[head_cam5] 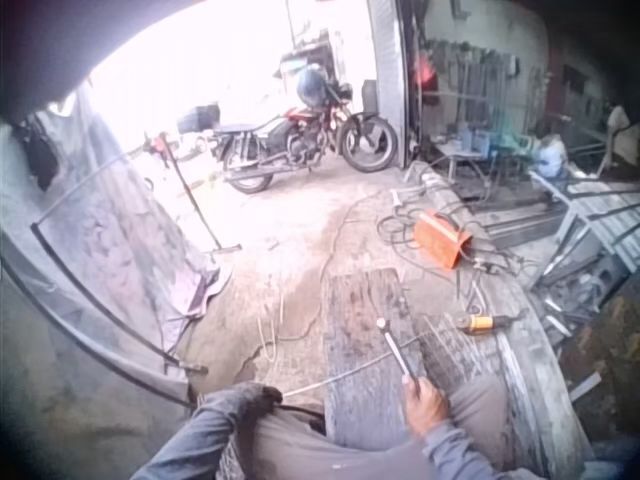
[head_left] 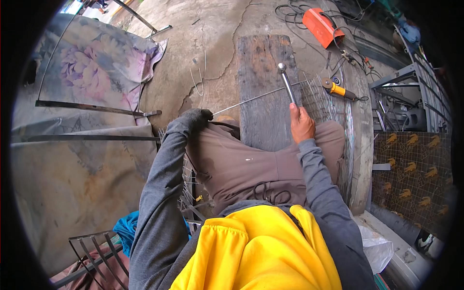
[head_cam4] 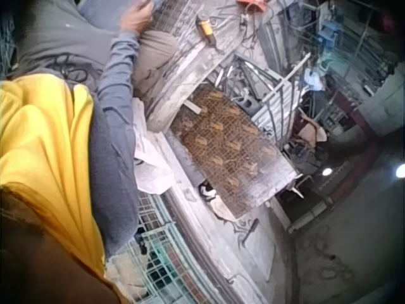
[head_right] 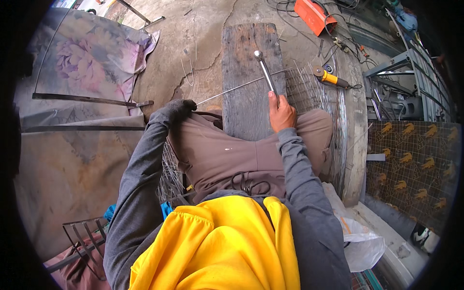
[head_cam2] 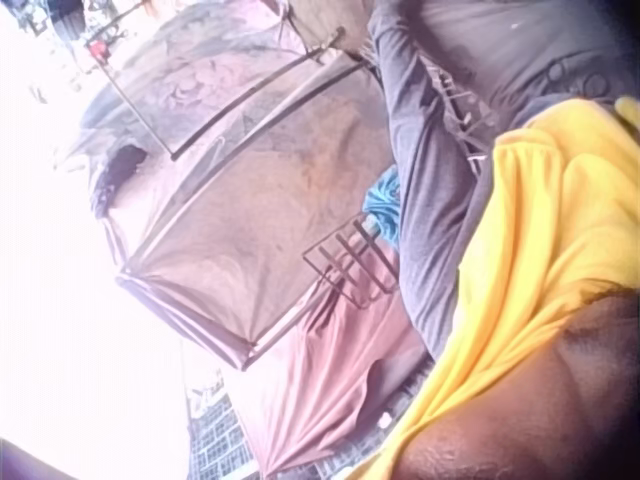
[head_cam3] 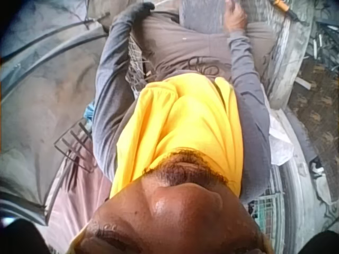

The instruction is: Straightening or shaping a thin metal rod using a hammer on a wooden block.

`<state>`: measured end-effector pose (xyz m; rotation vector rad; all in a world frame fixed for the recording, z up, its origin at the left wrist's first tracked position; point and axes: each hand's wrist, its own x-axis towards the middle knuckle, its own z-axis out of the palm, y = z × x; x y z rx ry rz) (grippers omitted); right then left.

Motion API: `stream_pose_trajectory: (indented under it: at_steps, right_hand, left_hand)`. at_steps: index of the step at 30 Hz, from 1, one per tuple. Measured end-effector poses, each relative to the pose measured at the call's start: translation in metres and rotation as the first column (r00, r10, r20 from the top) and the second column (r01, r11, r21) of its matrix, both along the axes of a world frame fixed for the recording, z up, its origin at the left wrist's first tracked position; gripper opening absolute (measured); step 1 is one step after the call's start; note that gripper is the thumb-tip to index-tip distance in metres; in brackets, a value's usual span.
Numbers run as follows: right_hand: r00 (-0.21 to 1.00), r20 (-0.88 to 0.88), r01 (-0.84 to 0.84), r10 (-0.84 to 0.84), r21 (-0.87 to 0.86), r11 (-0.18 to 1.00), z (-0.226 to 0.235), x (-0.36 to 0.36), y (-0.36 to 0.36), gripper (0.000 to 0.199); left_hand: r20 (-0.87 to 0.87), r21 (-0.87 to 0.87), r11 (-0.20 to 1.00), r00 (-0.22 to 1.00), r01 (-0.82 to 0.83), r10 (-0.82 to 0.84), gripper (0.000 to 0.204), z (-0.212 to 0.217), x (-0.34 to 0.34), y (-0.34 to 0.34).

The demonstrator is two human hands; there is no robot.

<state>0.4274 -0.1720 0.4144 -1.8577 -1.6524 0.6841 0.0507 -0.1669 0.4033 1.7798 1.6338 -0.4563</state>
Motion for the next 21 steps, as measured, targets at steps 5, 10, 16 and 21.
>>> stream_pose_trajectory:
  at_steps: [5, 10, 16, 21]
  right_hand:
    - [0.998, 0.067, 0.013, -0.011, -0.029, 1.0, -0.025, 0.009, 0.006, 0.057]
    - [0.999, -0.046, -0.026, 0.019, -0.164, 0.986, -0.029, 0.023, -0.011, 0.058]
    - [1.0, 0.007, 0.009, -0.008, -0.267, 0.964, -0.051, 0.033, -0.013, 0.059]
    - [0.999, 0.026, 0.039, -0.033, -0.287, 0.957, -0.056, 0.028, -0.014, 0.061]
  left_hand:
    - [0.008, 0.009, 0.999, 0.999, 0.051, -0.051, 0.031, -0.032, -0.02, 0.001]
    - [0.176, 0.14, 0.987, 0.983, -0.077, 0.052, 0.033, -0.029, -0.019, -0.009]
    - [0.434, -0.085, 0.931, 0.828, -0.356, 0.356, 0.028, 0.038, 0.028, -0.001]
    - [0.724, -0.634, 0.674, 0.015, -0.379, 0.69, 0.031, 0.083, 0.103, -0.02]
